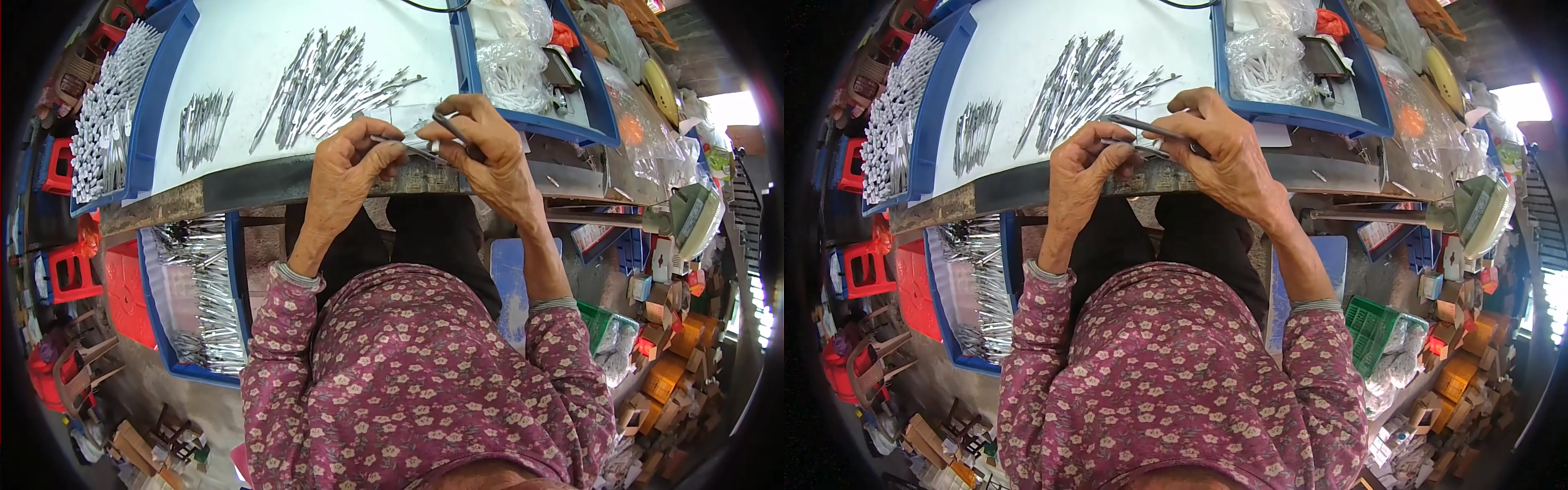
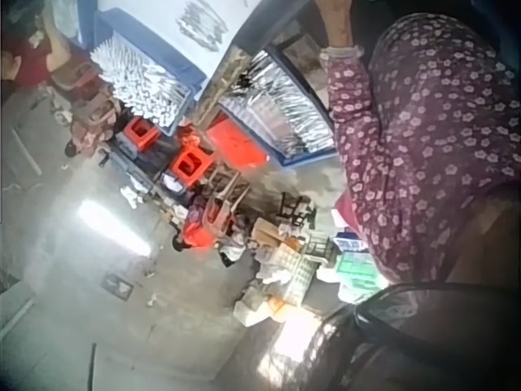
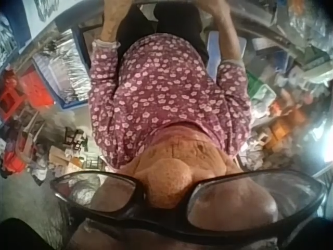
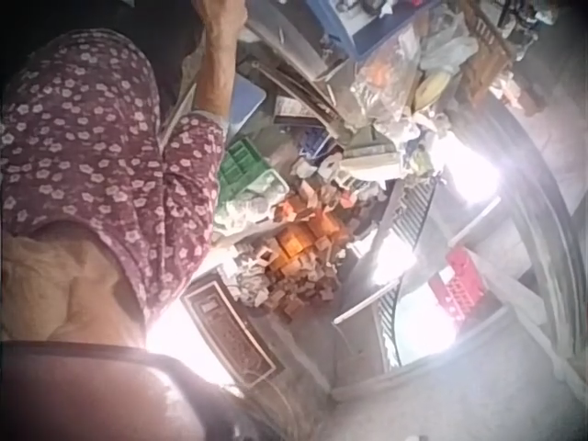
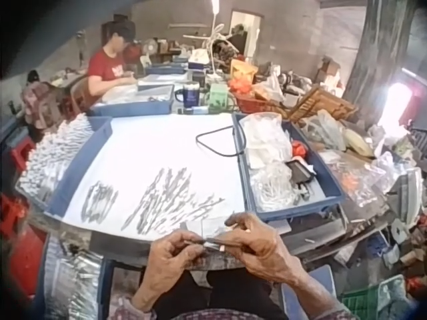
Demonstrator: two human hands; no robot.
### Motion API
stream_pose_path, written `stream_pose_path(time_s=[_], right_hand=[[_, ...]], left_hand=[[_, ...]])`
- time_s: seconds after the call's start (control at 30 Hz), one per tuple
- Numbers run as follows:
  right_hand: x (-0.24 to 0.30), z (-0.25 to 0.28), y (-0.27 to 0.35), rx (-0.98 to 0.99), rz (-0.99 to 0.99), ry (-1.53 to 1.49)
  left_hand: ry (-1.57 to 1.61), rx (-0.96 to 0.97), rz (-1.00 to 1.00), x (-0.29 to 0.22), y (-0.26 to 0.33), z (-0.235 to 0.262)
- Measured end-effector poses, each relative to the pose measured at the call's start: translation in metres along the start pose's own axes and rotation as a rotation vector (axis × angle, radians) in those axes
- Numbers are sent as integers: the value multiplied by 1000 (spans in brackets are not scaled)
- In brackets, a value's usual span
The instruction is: Manually assembling small metal hardware components using a workbench fixture and packaging them.
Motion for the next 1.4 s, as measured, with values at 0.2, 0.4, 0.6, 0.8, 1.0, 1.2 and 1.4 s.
stream_pose_path(time_s=[0.2, 0.4, 0.6, 0.8, 1.0, 1.2, 1.4], right_hand=[[13, -2, 6, 73, 93, 199], [14, -6, 8, -19, 250, 292], [17, -5, 10, 67, 276, 395], [14, -7, 12, 92, 272, 421], [12, -7, 13, 120, 262, 434], [12, -6, 14, 141, 254, 458], [13, -6, 13, 185, 267, 522]], left_hand=[[114, 6, -5, 5, -1, 2], [229, 32, -2, 8, -2, 4], [216, 36, -9, 7, -1, 3], [208, 44, 2, 9, 0, 2], [213, 59, -2, 13, -2, 1], [220, 57, 13, 14, -2, -1], [200, 31, -3, 16, -3, -1]])
Point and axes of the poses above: each hand's wrist, its own y-axis away from the middle knuckle, its own z-axis out of the back of the hand, x = y × z, the point moved 1 cm from there along -y, towards the middle knuckle, and after that the axes turned 1 degree about -y, right-handed, at the moved point
